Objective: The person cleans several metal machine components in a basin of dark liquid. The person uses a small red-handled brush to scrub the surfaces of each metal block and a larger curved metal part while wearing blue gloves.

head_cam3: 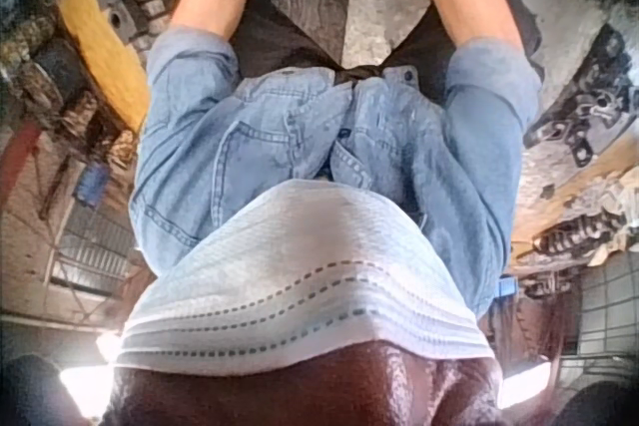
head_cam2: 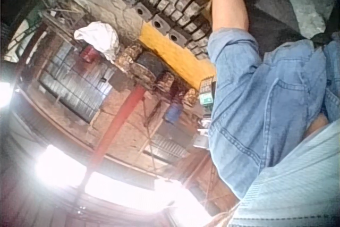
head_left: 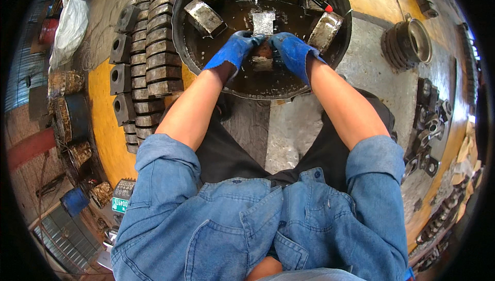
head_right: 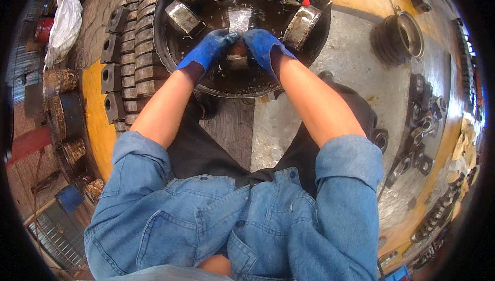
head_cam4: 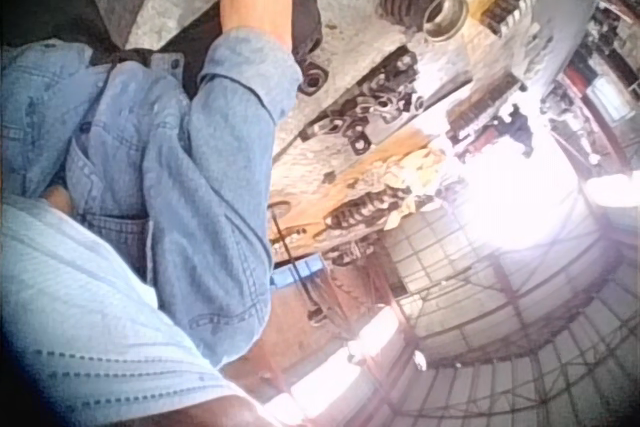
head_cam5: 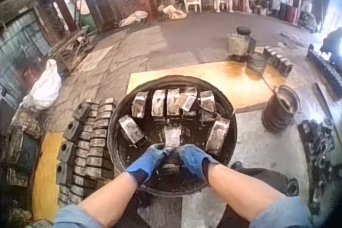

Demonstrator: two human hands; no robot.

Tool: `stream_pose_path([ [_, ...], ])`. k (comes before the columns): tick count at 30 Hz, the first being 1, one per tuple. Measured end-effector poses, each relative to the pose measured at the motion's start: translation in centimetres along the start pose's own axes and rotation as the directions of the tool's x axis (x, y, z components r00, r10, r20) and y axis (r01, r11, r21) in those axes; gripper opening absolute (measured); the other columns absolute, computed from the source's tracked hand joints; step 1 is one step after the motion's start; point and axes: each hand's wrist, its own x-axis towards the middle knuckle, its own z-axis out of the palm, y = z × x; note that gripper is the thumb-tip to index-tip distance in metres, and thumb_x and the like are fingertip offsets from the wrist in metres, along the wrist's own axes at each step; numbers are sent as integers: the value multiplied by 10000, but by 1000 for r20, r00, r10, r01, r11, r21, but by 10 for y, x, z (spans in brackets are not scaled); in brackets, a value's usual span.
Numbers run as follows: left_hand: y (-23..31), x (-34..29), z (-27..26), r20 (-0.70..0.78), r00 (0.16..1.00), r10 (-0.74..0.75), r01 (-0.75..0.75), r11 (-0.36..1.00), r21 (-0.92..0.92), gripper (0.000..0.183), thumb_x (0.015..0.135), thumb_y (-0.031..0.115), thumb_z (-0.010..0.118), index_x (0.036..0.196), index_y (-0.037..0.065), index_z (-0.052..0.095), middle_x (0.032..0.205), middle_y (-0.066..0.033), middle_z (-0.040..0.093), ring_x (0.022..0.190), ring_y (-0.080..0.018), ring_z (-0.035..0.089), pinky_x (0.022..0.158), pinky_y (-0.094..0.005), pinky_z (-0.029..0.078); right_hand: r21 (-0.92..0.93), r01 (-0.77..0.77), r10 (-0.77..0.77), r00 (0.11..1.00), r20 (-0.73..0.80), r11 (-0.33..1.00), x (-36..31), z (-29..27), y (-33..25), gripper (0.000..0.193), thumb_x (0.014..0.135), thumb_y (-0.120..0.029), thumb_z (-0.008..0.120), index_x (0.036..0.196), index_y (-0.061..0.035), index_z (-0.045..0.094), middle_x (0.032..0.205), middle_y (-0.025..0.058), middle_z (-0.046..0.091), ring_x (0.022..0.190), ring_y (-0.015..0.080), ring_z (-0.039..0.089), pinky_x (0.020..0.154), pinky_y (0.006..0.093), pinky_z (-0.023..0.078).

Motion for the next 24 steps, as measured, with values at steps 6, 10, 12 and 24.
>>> stream_pose_path([
  [6, -21, 11, -6, -37, 993, -115, 119, 988, 103, 558, 1008, 443, 646, 1311, -25, 644, 1181, -125, 718, 1009, -183, 646, 862, -315, 516, 352, -60, 70, 997, -16, 934, -18, 9, -8, 272, 1008, -124, 503, 1097, 0, 728, 1031, 170, 750, 926, 241, 678, 875, 372, 524],
  [10, -33, -1, 8, -65, 996, -64, 65, 998, 9, 638, 976, 524, 667, 1354, 13, 613, 1239, -127, 690, 1070, -203, 636, 886, -348, 522, 203, 116, -75, 977, -198, 972, -40, 25, -10, 272, 1015, -121, 483, 1048, -38, 740, 1090, 232, 731, 1016, 365, 696, 917, 388, 523],
  [12, -27, -6, 14, -97, 992, -80, 80, 997, -1, 610, 972, 538, 663, 1317, 37, 639, 1208, -113, 698, 1040, -207, 643, 866, -356, 528, 24, 98, -92, 980, -177, 995, -37, 23, 0, 285, 1046, -194, 488, 1137, -46, 714, 1140, 213, 719, 1046, 348, 670, 942, 387, 506],
  [24, 60, -42, 12, 154, 974, -166, 203, 942, -268, 510, 1061, 528, 520, 1374, 137, 618, 1237, -45, 692, 1067, -183, 632, 926, -350, 515, 654, -245, 252, 964, 86, 716, -33, -29, -49, 365, 1045, -256, 523, 1339, -69, 634, 1300, 154, 687, 1189, 294, 642, 1001, 393, 517],
])
